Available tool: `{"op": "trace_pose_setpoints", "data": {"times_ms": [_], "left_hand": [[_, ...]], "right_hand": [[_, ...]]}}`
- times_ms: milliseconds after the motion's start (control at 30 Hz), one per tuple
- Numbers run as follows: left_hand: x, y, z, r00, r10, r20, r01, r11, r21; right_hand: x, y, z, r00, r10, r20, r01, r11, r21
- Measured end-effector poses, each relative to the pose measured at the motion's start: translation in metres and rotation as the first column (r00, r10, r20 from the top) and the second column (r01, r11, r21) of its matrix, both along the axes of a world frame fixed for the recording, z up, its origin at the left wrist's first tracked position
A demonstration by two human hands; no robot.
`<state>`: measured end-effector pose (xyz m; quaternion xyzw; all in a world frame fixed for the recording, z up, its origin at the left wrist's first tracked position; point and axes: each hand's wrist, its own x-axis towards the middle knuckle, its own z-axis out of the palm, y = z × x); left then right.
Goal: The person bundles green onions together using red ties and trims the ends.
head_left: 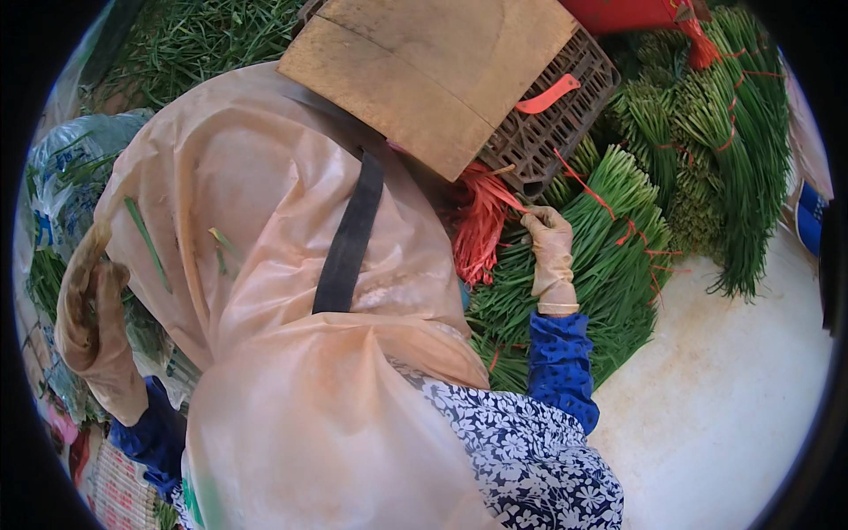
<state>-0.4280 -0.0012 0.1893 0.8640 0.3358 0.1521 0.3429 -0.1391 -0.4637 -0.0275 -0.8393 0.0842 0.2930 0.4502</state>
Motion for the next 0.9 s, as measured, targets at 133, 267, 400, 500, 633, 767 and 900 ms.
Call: {"op": "trace_pose_setpoints", "data": {"times_ms": [133,267,400,500,633,767,900], "left_hand": [[0.064,-0.013,0.011,0.913,-0.384,-0.136,0.401,0.907,0.131],[0.151,-0.049,-0.013,0.7,-0.708,-0.096,0.711,0.703,-0.005],[0.212,-0.082,-0.05,0.456,-0.885,0.092,0.881,0.433,-0.192],[0.233,-0.115,-0.098,0.339,-0.913,0.226,0.931,0.291,-0.221],[0.266,-0.167,-0.136,0.222,-0.972,0.072,0.861,0.16,-0.482],[0.264,-0.177,-0.178,0.335,-0.931,0.147,0.704,0.143,-0.696],[0.251,-0.157,-0.177,0.592,-0.796,0.127,0.478,0.221,-0.85]], "right_hand": [[0.006,0.012,0.045,0.994,0.106,-0.036,-0.108,0.991,-0.078],[0.013,0.026,0.078,0.954,0.112,-0.276,-0.087,0.991,0.101],[0.012,0.054,0.11,0.92,0.175,-0.349,-0.095,0.967,0.236],[0.016,0.068,0.1,0.903,0.312,-0.294,-0.264,0.945,0.194],[0.011,0.065,0.095,0.924,0.282,-0.26,-0.243,0.955,0.172],[0.012,0.088,0.128,0.938,0.326,-0.117,-0.298,0.932,0.205],[0.018,0.096,0.121,0.912,0.067,0.404,-0.111,0.99,0.087]]}}
